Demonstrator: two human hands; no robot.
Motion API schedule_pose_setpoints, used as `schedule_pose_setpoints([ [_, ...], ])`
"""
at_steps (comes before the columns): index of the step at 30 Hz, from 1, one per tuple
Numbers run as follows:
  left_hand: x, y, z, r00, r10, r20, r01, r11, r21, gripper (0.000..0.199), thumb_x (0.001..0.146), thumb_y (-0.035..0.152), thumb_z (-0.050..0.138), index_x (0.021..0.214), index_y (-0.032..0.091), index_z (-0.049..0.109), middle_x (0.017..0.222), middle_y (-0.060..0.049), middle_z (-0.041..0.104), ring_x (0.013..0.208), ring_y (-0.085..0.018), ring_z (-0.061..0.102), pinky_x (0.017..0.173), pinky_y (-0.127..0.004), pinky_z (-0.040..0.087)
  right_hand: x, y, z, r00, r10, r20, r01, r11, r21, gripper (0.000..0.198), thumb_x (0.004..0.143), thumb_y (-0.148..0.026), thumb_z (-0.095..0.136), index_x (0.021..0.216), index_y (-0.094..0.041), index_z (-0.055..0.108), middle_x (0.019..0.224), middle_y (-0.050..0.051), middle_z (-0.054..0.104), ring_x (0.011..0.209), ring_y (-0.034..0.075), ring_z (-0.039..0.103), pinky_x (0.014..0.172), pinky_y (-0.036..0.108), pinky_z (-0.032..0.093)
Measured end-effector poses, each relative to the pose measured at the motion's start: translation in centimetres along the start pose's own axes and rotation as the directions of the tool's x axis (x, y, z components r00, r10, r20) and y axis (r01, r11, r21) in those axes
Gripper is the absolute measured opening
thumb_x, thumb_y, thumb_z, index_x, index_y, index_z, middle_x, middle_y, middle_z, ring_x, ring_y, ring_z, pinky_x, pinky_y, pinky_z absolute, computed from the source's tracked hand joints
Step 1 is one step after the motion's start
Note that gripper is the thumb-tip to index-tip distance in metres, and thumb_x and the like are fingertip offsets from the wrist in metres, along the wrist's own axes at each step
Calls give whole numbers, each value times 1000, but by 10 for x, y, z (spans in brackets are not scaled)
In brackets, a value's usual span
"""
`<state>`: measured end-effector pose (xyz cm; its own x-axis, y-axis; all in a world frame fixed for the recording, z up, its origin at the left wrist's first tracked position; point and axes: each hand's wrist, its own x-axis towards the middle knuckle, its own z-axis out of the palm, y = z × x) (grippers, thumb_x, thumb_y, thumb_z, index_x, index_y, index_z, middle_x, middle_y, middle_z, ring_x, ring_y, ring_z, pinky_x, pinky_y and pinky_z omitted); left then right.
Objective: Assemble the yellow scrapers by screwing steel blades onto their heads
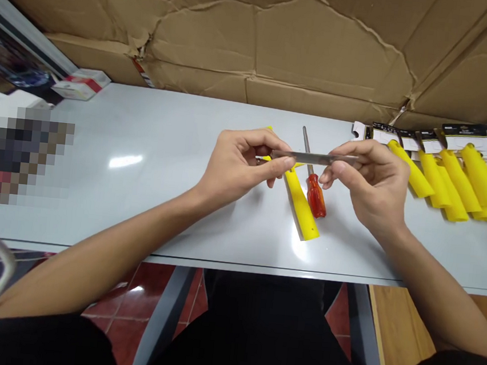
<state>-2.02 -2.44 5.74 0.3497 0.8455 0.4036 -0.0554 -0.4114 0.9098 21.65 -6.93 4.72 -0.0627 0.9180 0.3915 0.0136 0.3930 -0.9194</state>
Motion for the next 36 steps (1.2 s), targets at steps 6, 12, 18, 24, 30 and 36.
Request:
schedule_pose_setpoints([
  [6, -4, -4, 9, 999, -29, -44, 28, 999, -39, 20, 80, 26, 93, 79, 19, 74, 76, 2, 70, 56, -8, 64, 48, -21, 54, -1, 0, 3, 983, 183, -25, -183, 983, 10, 37, 85, -42, 91, 105, -14, 77, 89, 4, 77, 80, 11, 78, 77, 22, 71],
  [12, -2, -6, 7, 997, -43, -71, 43, 999, -4, 30, 80, 40, 97, 80, 19, 75, 75, 1, 72, 55, -8, 62, 49, -22, 53, -2, -3, 7, 980, 189, -59, -190, 982, -17, 41, 87, -48, 89, 103, -13, 75, 87, 5, 77, 76, 11, 78, 73, 20, 70],
  [18, 0, -10, 5, 1000, -17, 0, 17, 999, -37, 27, 84, 42, 94, 83, 20, 79, 70, 3, 66, 49, -6, 56, 46, -22, 47, -1, -6, 6, 986, 166, -28, -167, 985, -45, 47, 86, -54, 88, 97, -13, 69, 83, 6, 76, 68, 12, 75, 65, 21, 67],
  [24, -1, -14, 5, 999, 17, -37, -16, 999, 34, 29, 85, 42, 93, 80, 20, 75, 71, 2, 68, 57, -7, 56, 51, -21, 46, 0, -2, 6, 989, 145, -14, -145, 989, -14, 38, 90, -49, 86, 99, -15, 70, 90, 6, 78, 72, 11, 76, 69, 22, 70],
  [30, -4, -16, 8, 999, 14, -34, -11, 994, 105, 21, 86, 38, 89, 84, 20, 77, 79, -1, 75, 65, -10, 62, 58, -25, 52, -1, 1, 12, 995, 71, -64, -70, 997, 10, 34, 92, -42, 84, 93, -15, 63, 83, 3, 74, 66, 8, 72, 62, 20, 66],
  [36, -6, -17, 10, 1000, 17, 3, -18, 994, 109, 8, 84, 28, 82, 83, 21, 79, 79, -1, 78, 64, -10, 64, 60, -25, 52, -4, 0, 16, 994, 72, -82, -72, 997, 5, 35, 94, -42, 82, 92, -15, 60, 81, 2, 71, 64, 6, 70, 61, 18, 64],
])
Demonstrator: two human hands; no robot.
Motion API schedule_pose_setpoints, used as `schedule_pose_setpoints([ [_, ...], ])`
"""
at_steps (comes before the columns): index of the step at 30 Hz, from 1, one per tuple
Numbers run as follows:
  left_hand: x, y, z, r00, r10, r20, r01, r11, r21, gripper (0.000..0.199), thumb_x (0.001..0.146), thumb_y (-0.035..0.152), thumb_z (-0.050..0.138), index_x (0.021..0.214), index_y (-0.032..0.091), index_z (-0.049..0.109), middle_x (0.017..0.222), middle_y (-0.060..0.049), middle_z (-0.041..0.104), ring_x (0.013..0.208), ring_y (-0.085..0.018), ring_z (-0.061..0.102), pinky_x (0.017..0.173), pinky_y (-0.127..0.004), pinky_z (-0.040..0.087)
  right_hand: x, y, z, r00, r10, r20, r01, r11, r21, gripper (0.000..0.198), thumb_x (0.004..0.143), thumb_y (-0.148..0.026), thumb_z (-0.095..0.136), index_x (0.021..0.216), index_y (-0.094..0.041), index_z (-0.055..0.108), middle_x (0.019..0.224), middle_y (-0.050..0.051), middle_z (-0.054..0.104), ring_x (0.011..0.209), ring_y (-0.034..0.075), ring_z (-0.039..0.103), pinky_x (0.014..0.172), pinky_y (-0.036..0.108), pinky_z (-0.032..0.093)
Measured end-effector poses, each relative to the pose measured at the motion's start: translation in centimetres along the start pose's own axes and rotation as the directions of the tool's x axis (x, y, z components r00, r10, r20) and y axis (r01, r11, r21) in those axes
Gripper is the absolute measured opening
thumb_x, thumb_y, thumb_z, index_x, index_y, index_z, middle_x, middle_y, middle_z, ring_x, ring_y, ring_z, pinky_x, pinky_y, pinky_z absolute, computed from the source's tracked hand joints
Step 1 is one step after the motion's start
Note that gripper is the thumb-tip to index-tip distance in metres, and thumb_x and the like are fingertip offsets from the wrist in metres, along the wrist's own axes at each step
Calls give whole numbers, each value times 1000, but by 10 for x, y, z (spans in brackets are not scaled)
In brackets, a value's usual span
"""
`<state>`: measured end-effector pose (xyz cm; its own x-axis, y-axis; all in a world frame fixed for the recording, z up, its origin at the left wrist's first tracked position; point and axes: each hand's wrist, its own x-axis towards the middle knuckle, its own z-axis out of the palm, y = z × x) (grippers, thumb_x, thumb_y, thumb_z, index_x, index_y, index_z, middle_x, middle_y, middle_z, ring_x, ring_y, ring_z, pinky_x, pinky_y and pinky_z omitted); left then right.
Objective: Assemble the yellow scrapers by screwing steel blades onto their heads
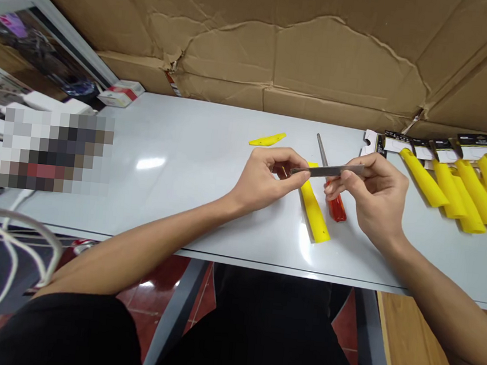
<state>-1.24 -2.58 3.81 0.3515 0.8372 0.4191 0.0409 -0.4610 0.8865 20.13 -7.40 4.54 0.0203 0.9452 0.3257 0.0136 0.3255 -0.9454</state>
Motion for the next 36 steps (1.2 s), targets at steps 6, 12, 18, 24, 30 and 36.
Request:
schedule_pose_setpoints([
  [6, 0, -1, 0, 1000, 17, -16, -17, 1000, 20, 6, 83, 26, 80, 81, 21, 80, 76, -1, 77, 66, -11, 64, 59, -25, 52, 2, 7, -6, 998, 44, 36, -45, 999, 31, 37, 95, -46, 81, 99, -15, 61, 91, 3, 74, 70, 6, 70, 62, 19, 63],
  [12, -5, 3, 5, 996, 82, -29, -78, 990, 117, 3, 80, 21, 75, 79, 20, 78, 76, 0, 76, 63, -10, 61, 60, -25, 52, 0, 12, -5, 992, 113, 49, -115, 992, 58, 37, 94, -46, 80, 100, -16, 59, 88, 2, 73, 70, 7, 70, 63, 21, 62],
  [18, -9, 7, 8, 991, 134, -9, -131, 976, 172, 8, 84, 20, 71, 83, 20, 79, 72, 1, 72, 61, -10, 60, 59, -26, 52, -4, 15, -1, 997, 62, -40, -59, 996, 68, 28, 95, -37, 79, 100, -19, 58, 80, 0, 69, 70, 9, 71, 65, 23, 63],
  [24, -11, 7, 8, 992, 108, 65, -120, 968, 222, 9, 86, 23, 70, 84, 20, 78, 70, 1, 74, 60, -11, 63, 61, -26, 53, -8, 13, 1, 998, 43, -49, -43, 999, 8, 26, 98, -37, 75, 99, -17, 59, 77, -1, 67, 64, 6, 66, 60, 20, 58],
  [30, -13, 4, 7, 986, 97, 135, -131, 952, 276, 9, 82, 20, 68, 81, 20, 77, 72, 1, 78, 62, -11, 66, 65, -26, 54, -6, -1, 2, 986, -52, 155, 58, 998, -31, 31, 96, -42, 79, 99, -14, 67, 79, 2, 69, 63, 5, 66, 56, 16, 55],
  [36, -10, 11, 4, 956, 107, 271, -127, 990, 56, 8, 89, 19, 70, 84, 21, 77, 80, 0, 81, 70, -12, 70, 68, -26, 58, 3, -5, -12, 903, -43, 427, 54, 998, -13, 28, 95, -39, 80, 96, -12, 76, 90, 4, 68, 66, 4, 65, 53, 16, 56],
])
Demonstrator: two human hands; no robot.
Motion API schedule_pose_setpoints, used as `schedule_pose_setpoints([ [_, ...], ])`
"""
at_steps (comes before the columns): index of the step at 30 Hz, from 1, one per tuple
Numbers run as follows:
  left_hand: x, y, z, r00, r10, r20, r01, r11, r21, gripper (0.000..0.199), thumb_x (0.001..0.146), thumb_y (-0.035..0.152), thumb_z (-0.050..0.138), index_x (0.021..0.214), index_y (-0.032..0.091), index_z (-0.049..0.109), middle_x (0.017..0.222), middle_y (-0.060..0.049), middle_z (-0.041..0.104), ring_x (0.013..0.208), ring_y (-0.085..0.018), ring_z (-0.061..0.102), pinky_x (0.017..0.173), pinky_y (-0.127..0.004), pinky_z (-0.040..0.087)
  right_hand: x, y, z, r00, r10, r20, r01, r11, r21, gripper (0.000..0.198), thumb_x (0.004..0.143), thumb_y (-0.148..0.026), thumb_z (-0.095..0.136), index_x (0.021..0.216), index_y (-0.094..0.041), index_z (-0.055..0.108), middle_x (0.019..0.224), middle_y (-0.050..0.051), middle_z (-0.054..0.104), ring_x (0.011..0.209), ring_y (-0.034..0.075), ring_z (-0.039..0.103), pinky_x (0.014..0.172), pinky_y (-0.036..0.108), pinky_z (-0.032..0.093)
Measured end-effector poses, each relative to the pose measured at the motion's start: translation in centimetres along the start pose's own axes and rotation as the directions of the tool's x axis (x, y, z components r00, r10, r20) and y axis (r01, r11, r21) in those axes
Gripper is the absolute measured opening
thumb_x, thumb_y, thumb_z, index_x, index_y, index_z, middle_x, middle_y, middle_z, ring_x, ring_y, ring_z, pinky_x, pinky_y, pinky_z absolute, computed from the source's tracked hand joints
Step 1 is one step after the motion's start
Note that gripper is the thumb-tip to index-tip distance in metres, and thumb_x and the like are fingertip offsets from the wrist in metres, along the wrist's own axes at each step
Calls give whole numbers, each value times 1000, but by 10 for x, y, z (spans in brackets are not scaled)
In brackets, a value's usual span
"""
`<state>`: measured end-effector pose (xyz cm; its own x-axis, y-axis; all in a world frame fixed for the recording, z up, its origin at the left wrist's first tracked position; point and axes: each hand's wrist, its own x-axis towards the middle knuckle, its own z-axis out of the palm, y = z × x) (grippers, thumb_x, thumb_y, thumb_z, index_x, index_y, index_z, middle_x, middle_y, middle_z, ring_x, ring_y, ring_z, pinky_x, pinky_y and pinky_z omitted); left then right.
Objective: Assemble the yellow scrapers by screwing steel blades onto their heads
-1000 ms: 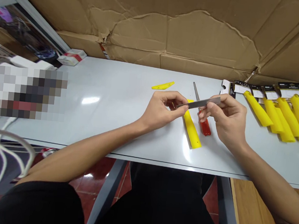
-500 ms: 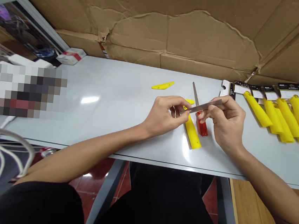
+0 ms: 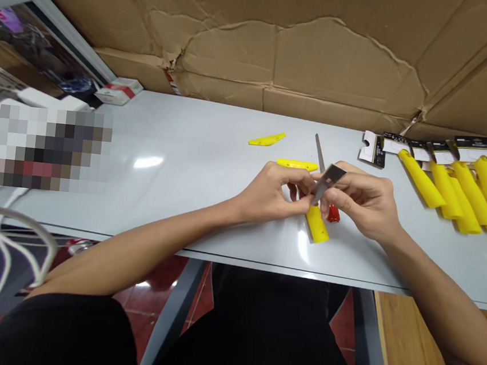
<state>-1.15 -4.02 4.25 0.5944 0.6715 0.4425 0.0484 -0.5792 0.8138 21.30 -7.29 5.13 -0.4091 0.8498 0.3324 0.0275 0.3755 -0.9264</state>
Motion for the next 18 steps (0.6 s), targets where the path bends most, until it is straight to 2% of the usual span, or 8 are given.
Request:
schedule_pose_setpoints([
  [3, 1, 1, -2, 995, -3, 104, 11, 997, -77, 11, 96, 23, 72, 87, 21, 78, 84, -1, 83, 75, -13, 74, 70, -26, 58, 1, 2, -8, 994, -4, 109, -4, 998, 68, 23, 93, -34, 82, 102, -14, 76, 101, 4, 68, 64, 2, 64, 54, 18, 56],
  [5, 3, -3, -5, 995, 20, 96, -17, 999, -32, 10, 99, 27, 72, 95, 21, 80, 95, -3, 85, 83, -14, 76, 75, -26, 59, 3, 4, -12, 998, -20, 64, 17, 999, 42, 28, 87, -35, 88, 102, -15, 75, 106, 4, 70, 73, 3, 68, 65, 19, 62],
  [8, 6, -17, -14, 998, 62, 4, -61, 957, 283, 28, 106, 41, 67, 124, 23, 80, 113, -6, 83, 85, -15, 73, 78, -29, 57, 6, 6, -20, 986, -85, -143, 85, 996, -5, 38, 80, -38, 95, 95, -16, 69, 98, 3, 72, 92, 8, 73, 86, 22, 67],
  [9, 7, -22, -16, 998, 60, 6, -57, 907, 417, 35, 109, 46, 63, 133, 25, 79, 119, -8, 80, 81, -15, 70, 77, -31, 56, 7, 7, -23, 970, -98, -222, 99, 995, -3, 40, 79, -38, 95, 93, -16, 66, 93, 2, 71, 91, 8, 73, 85, 23, 67],
  [11, 7, -28, -19, 997, -13, 76, -38, 774, 632, 42, 112, 52, 55, 141, 30, 77, 131, -10, 74, 77, -16, 67, 77, -34, 54, 9, 9, -29, 932, -70, -356, 78, 997, 8, 42, 80, -39, 95, 93, -16, 62, 82, 0, 68, 76, 8, 71, 69, 21, 62],
  [14, 5, -29, -14, 975, -184, 127, 18, 632, 775, 45, 112, 56, 53, 134, 29, 81, 140, -13, 65, 85, -21, 69, 77, -38, 55, 11, 13, -35, 870, 70, -488, -56, 998, 42, 49, 77, -47, 97, 98, -17, 64, 76, -1, 67, 62, 9, 66, 52, 22, 55],
  [16, 3, -25, -9, 974, -223, 43, 99, 591, 801, 43, 109, 56, 58, 123, 24, 83, 137, -14, 64, 90, -25, 70, 79, -41, 56, 13, 17, -37, 830, 152, -536, -132, 988, 76, 57, 73, -51, 99, 101, -16, 65, 77, 0, 69, 64, 10, 69, 55, 24, 59],
  [18, 1, -22, -6, 969, -238, -63, 196, 590, 783, 34, 103, 50, 67, 112, 20, 82, 134, -14, 64, 88, -25, 70, 81, -44, 58, 13, 20, -38, 819, 208, -534, -184, 978, 98, 63, 70, -53, 100, 107, -15, 66, 81, 1, 71, 68, 11, 72, 62, 26, 64],
])
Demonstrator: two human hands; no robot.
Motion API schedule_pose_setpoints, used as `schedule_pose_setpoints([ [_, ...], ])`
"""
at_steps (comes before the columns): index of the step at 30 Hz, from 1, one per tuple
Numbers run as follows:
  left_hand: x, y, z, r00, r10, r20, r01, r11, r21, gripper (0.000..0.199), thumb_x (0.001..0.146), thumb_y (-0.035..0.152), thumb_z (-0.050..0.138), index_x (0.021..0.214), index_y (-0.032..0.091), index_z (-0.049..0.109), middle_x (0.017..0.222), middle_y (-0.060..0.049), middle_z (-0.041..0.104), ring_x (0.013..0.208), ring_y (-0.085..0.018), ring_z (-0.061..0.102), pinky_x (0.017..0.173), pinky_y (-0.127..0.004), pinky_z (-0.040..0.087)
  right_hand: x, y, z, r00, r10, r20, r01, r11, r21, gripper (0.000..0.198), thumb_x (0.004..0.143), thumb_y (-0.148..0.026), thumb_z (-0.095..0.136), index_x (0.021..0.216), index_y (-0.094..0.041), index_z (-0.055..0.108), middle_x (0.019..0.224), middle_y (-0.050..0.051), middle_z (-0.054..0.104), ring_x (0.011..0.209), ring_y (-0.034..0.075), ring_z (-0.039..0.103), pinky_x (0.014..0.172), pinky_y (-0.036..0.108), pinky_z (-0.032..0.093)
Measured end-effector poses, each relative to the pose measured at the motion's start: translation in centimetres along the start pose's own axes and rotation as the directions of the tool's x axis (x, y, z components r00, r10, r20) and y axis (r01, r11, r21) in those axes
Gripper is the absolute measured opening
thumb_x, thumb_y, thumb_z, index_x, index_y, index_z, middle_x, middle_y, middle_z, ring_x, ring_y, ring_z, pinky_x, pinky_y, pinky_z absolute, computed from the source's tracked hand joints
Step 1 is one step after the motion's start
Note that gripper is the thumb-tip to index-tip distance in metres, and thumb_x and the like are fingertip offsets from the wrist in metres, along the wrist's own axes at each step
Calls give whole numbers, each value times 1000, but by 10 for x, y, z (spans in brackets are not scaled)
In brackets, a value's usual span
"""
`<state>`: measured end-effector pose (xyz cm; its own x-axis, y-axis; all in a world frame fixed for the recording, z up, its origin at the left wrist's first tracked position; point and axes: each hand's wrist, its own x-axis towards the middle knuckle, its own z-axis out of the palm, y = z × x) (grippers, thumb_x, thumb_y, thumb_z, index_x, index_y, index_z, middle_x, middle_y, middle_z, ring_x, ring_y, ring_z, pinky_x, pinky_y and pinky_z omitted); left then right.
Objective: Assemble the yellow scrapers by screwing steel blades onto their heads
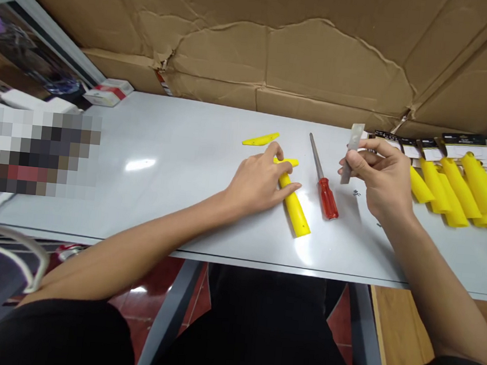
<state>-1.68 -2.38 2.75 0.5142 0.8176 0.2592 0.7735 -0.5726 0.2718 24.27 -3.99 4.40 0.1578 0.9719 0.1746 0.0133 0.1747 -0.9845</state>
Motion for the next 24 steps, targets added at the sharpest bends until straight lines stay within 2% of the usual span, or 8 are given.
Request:
schedule_pose_setpoints([
  [3, -3, 3, -2, 994, -105, -8, 103, 987, -127, 17, 90, 29, 74, 103, 19, 76, 129, -12, 63, 82, -21, 70, 83, -47, 61, 0, 1, 1, 994, 61, 90, -59, 998, -32, 71, 67, -56, 101, 113, -15, 66, 87, 3, 74, 73, 13, 75, 66, 27, 65],
  [8, -3, 6, -7, 984, -180, 0, 164, 894, -416, 34, 77, 6, 69, 108, 20, 64, 128, -9, 62, 91, -17, 71, 86, -38, 64, -4, -3, 5, 978, 143, 151, -132, 988, -83, 72, 60, -57, 103, 109, -14, 70, 85, 2, 72, 74, 10, 72, 69, 25, 64],
  [11, -3, 9, -17, 983, -182, -5, 164, 898, -408, 38, 80, 5, 64, 115, 20, 63, 126, -8, 70, 100, -21, 71, 93, -41, 63, -5, -4, 6, 971, 169, 171, -152, 982, -110, 69, 56, -52, 105, 103, -14, 72, 80, 1, 69, 69, 7, 67, 65, 22, 59],
  [13, -4, 11, -24, 995, -90, 42, 99, 922, -375, 35, 85, 11, 65, 118, 20, 65, 125, -7, 75, 111, -26, 70, 103, -48, 59, -5, -3, 6, 969, 177, 171, -157, 980, -123, 66, 55, -49, 106, 101, -14, 73, 79, 1, 68, 66, 6, 64, 61, 21, 55],
  [15, -7, 10, -26, 985, 134, 109, -79, 911, -406, 32, 89, 16, 64, 121, 21, 69, 124, -6, 77, 121, -28, 66, 111, -51, 55, -4, 0, 6, 974, 167, 152, -148, 981, -125, 64, 56, -48, 106, 100, -14, 73, 79, 1, 68, 66, 5, 63, 60, 20, 53],
  [20, -7, -1, 3, 735, 673, 81, -569, 679, -464, 25, 100, 16, 56, 115, 23, 76, 125, -10, 74, 123, -29, 57, 108, -47, 53, -3, 7, 7, 989, 86, 118, -72, 990, -122, 54, 70, -49, 99, 102, -15, 71, 86, 2, 69, 71, 5, 63, 62, 22, 55],
  [22, -2, -4, 12, 696, 714, 71, -642, 664, -384, 30, 102, 11, 50, 109, 22, 77, 123, -12, 74, 115, -30, 59, 99, -47, 54, -3, 8, 6, 992, 58, 109, -46, 992, -116, 53, 71, -48, 98, 102, -15, 71, 86, 2, 68, 72, 5, 63, 62, 22, 55],
  [24, -2, 3, 5, 723, 690, 32, -619, 667, -414, 32, 107, 12, 47, 114, 22, 76, 120, -12, 76, 111, -28, 62, 97, -45, 55, -2, 7, 5, 995, 27, 94, -16, 993, -113, 52, 72, -48, 98, 102, -15, 70, 84, 2, 67, 71, 5, 62, 61, 21, 54],
])
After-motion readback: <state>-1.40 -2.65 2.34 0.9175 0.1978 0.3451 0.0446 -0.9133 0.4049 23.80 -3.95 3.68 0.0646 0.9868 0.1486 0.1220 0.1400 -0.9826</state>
